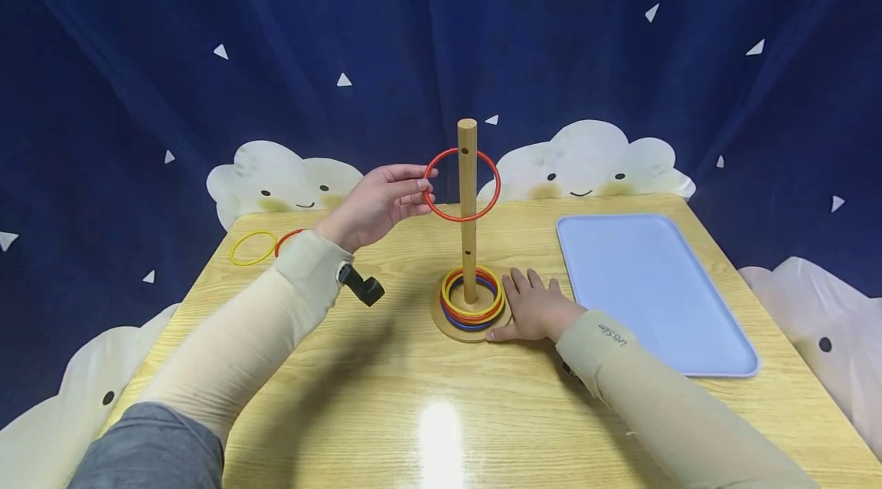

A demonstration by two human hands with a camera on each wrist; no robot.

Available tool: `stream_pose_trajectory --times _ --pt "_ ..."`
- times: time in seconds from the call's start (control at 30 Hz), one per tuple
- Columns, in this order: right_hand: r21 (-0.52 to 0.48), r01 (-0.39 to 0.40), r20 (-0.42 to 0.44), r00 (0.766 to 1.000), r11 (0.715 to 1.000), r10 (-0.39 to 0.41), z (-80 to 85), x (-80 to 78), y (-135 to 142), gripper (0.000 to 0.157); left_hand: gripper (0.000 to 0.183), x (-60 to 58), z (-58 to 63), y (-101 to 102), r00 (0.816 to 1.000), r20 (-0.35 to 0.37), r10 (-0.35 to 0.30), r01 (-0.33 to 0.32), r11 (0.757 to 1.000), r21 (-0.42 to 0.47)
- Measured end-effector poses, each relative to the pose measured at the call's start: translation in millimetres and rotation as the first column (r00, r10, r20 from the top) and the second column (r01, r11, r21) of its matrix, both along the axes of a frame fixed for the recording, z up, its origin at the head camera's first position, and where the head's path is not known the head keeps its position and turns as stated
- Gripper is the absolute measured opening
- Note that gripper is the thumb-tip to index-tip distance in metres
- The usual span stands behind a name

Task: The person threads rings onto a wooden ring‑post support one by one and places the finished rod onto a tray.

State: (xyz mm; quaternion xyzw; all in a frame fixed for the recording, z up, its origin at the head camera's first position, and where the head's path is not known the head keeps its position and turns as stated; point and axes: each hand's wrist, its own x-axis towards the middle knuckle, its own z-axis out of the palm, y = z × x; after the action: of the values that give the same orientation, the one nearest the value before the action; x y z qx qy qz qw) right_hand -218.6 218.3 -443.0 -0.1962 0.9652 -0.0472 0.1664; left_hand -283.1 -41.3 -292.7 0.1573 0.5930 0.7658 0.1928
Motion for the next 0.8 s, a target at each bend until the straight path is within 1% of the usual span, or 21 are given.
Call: stream_pose_trajectory --times 0.13,0.37,0.53,0.67,0.8 --pt "0.011 -0.001 -0.001 1.000 1.000 0.001 0.1 0.7 -0.1 0.114 0.019 -2.1 -24.4 0.1 0.999 0.040 -0.011 0.012 0.999 -0.040" --pt "0.017 0.002 -0.041 0.999 1.000 -0.002 -1.4 1.6 0.4 0.113 0.019 0.6 -65.6 1.2 0.995 0.100 -0.021 0.029 0.996 -0.085" --pt "0.014 0.010 -0.049 0.999 1.000 -0.009 -1.9 2.4 0.8 0.112 0.022 1.0 -95.7 0.8 0.989 0.148 -0.023 0.042 0.991 -0.128" --pt "0.011 0.010 -0.050 0.999 1.000 -0.009 -2.5 2.8 1.1 0.112 0.030 3.2 -114.6 0.2 0.983 0.184 -0.025 0.057 0.984 -0.170" --pt "0.010 0.009 -0.053 0.999 1.000 -0.008 -3.9 3.1 1.4 0.112 0.035 5.5 -128.3 -0.3 0.976 0.214 -0.034 0.078 0.976 -0.203"
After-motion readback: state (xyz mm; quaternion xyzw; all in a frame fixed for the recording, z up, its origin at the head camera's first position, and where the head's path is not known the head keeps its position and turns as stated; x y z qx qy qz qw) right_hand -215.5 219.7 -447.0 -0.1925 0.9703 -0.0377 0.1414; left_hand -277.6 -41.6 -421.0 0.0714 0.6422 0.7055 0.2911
